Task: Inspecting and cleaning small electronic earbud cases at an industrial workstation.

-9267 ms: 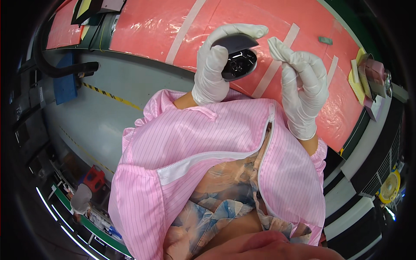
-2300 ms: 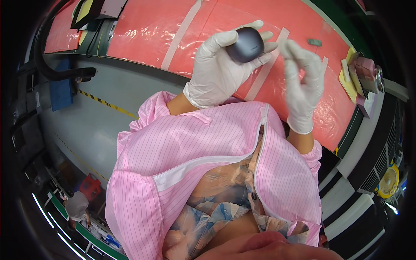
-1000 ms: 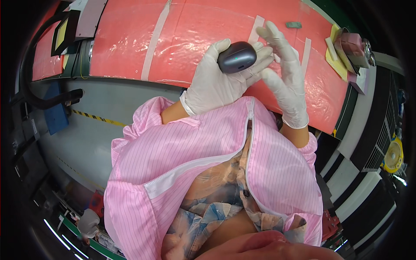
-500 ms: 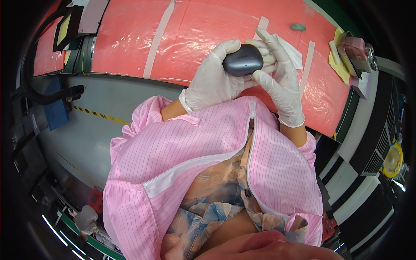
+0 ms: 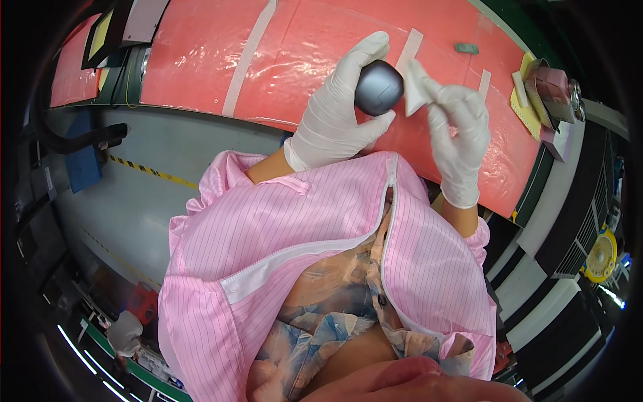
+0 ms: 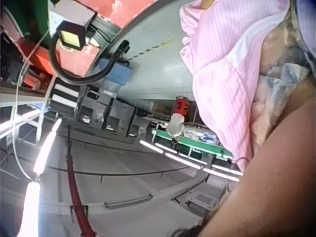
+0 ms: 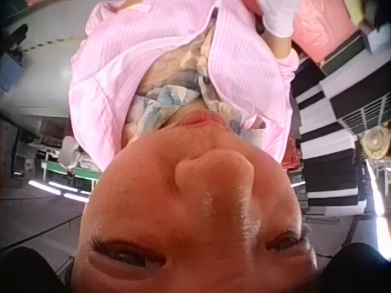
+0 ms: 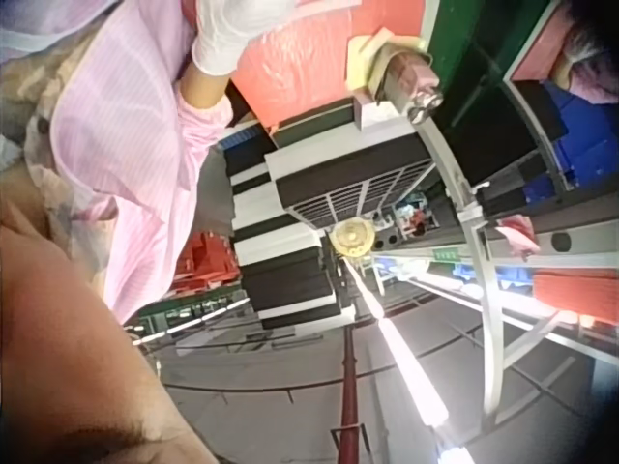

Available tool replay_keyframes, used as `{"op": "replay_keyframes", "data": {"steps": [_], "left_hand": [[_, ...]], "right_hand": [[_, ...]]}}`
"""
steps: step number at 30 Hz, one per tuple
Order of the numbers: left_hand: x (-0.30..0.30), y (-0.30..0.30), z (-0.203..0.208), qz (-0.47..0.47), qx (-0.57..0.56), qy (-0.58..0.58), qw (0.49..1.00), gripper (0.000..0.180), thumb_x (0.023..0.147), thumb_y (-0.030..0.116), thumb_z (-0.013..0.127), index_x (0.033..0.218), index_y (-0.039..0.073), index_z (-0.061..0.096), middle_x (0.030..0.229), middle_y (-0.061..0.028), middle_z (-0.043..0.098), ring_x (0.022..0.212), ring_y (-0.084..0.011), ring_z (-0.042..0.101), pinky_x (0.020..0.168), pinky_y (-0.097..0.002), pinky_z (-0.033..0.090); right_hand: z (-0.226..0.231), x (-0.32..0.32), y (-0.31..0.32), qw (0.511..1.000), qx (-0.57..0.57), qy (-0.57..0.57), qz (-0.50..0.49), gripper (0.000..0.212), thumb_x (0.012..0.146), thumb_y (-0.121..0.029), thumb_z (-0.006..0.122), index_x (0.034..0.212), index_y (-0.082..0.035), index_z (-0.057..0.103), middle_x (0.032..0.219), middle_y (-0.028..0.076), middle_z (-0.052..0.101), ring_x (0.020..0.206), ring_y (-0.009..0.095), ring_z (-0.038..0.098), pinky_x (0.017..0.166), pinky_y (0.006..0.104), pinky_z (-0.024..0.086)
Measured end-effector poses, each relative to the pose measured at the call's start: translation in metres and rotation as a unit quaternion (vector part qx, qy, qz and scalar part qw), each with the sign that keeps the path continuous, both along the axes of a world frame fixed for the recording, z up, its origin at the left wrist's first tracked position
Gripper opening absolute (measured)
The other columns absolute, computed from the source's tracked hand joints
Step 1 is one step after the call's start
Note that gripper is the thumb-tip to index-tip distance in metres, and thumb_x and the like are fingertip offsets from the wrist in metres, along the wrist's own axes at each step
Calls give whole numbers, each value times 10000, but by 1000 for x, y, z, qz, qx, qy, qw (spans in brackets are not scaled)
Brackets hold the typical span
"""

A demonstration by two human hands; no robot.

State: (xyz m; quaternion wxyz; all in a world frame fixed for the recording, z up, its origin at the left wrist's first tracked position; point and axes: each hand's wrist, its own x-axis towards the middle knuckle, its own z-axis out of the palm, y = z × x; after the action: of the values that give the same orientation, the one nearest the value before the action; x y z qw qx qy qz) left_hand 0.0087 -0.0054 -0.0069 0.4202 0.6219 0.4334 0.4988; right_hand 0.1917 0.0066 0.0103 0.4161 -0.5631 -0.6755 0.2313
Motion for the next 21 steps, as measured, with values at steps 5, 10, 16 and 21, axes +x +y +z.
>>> {"op": "replay_keyframes", "data": {"steps": [5, 10, 16, 21], "left_hand": [[-6, -3, 1, -29, 47, 34, 998, 862, 666, -77, 704, 1413, 31, 287, 1361, -154, 454, 1237, -224, 479, 1014, -317, 398], [0, -3, 3, -89, 8, -115, 989, 876, 677, -95, 680, 1427, 25, 243, 1333, -164, 466, 1262, -233, 451, 1027, -327, 388], [-2, 4, -2, -40, 25, -16, 999, 837, 711, -80, 665, 1428, 25, 244, 1319, -153, 479, 1249, -216, 456, 1022, -314, 390], [-2, 1, 4, -132, -52, -173, 975, 887, 702, -44, 695, 1446, 32, 217, 1362, -160, 447, 1261, -224, 448, 1031, -320, 384]], "right_hand": [[17, -14, 8, 957, 137, -236, 97, 209, 686, 16, 663, 871, -75, 695, 806, 77, 571, 769, 266, 572, 674, 368, 472], [-8, -1, 9, 977, 105, -97, 158, 267, 743, 58, 635, 979, -64, 666, 880, 82, 584, 819, 258, 577, 706, 316, 472], [19, -7, -4, 959, 107, -144, 219, 334, 670, 37, 654, 957, -125, 705, 853, 51, 562, 767, 221, 563, 686, 334, 468], [-1, -1, 11, 975, 131, -139, 115, 281, 678, 52, 652, 919, -83, 705, 839, 57, 553, 741, 190, 559, 620, 306, 447]]}}
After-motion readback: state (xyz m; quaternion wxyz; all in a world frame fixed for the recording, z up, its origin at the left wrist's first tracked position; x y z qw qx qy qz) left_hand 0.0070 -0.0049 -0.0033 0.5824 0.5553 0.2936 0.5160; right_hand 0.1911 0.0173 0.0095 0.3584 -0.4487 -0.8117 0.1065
